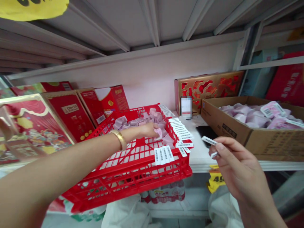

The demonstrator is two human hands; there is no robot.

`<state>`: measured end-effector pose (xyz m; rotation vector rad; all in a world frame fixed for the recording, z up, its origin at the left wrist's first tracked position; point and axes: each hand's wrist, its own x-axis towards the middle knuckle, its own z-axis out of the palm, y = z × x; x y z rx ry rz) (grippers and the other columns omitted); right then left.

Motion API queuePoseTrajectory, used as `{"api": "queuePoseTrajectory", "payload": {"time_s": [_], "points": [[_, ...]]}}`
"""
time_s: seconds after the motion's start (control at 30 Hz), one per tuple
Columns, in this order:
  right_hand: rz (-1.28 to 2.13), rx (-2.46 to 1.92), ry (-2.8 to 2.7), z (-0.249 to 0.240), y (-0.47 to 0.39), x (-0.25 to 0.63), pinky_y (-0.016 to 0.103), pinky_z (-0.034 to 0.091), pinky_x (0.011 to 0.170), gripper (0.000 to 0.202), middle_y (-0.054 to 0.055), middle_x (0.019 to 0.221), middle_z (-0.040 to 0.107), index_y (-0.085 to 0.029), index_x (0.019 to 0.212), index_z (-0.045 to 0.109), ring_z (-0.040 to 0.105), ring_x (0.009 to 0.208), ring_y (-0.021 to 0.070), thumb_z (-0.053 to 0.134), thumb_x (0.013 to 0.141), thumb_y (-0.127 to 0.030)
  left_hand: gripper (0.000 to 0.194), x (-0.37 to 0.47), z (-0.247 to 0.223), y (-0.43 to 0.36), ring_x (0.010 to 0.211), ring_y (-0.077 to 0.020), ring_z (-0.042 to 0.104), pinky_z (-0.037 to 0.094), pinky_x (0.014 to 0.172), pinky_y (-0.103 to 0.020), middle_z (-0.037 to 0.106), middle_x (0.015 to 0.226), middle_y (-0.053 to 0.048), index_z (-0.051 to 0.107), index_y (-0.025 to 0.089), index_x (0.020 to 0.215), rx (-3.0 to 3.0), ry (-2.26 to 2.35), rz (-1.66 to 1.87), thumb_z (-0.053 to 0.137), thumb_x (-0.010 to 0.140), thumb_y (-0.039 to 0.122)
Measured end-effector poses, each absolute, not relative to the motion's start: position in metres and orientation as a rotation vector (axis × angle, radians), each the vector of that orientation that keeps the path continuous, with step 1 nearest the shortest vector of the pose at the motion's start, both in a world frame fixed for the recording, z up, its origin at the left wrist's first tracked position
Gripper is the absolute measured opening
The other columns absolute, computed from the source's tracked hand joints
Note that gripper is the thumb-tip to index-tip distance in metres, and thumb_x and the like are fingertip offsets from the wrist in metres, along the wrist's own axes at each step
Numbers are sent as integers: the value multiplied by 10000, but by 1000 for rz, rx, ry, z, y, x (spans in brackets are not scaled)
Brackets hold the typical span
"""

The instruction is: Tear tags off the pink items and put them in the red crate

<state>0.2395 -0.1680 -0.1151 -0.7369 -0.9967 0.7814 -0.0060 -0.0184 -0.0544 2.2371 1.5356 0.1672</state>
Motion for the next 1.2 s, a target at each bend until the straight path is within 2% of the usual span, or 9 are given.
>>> {"api": "queuePoseTrajectory", "payload": {"time_s": [0.1,0.2,0.37,0.63,0.8,1.03,1.2], "points": [[793,-699,-973,-115,-170,241,224,466,532,145,-5,652,583,-217,874,675,547,594,112,706,787,-329,104,-6,-17,-32,568,-89,536,407,514,-197,606,658,0,634,159,847,2065,1290,504,608,773,227],[779,-675,-979,-109,-171,240,239,464,538,129,-7,649,570,-219,873,671,542,598,118,689,798,-322,201,5,15,-62,709,-105,625,508,653,-238,673,832,-38,632,161,988,1885,1049,687,628,807,249],[677,-656,-1075,-79,-166,234,242,446,522,127,-5,655,583,-215,834,668,535,586,122,687,784,-330,335,28,25,-110,706,-90,613,508,654,-230,676,878,-33,624,172,1152,1961,970,730,611,828,255],[772,-680,-1293,-53,-151,221,234,467,519,213,3,672,651,-186,824,702,561,564,109,736,750,-382,345,33,-3,-117,781,-121,627,519,696,-249,703,952,-53,672,149,1094,2102,902,830,662,759,234],[802,-718,-1266,-51,-147,213,226,475,506,223,13,674,669,-175,804,718,567,548,104,750,733,-385,360,33,-2,-120,843,-137,647,534,768,-278,710,996,-66,666,140,1116,2095,818,874,656,766,223],[775,-775,-1273,-47,-144,211,231,455,483,249,17,632,659,-175,763,724,560,528,111,776,685,-406,319,33,-1,-122,830,-140,648,525,735,-263,723,999,-79,693,132,1084,2135,844,935,626,808,277],[757,-810,-1314,-47,-143,211,227,431,476,243,8,614,631,-175,744,720,538,528,106,780,680,-402,282,34,-1,-124,862,-155,657,529,779,-283,737,991,-82,723,138,1033,2116,899,976,609,815,276]]}}
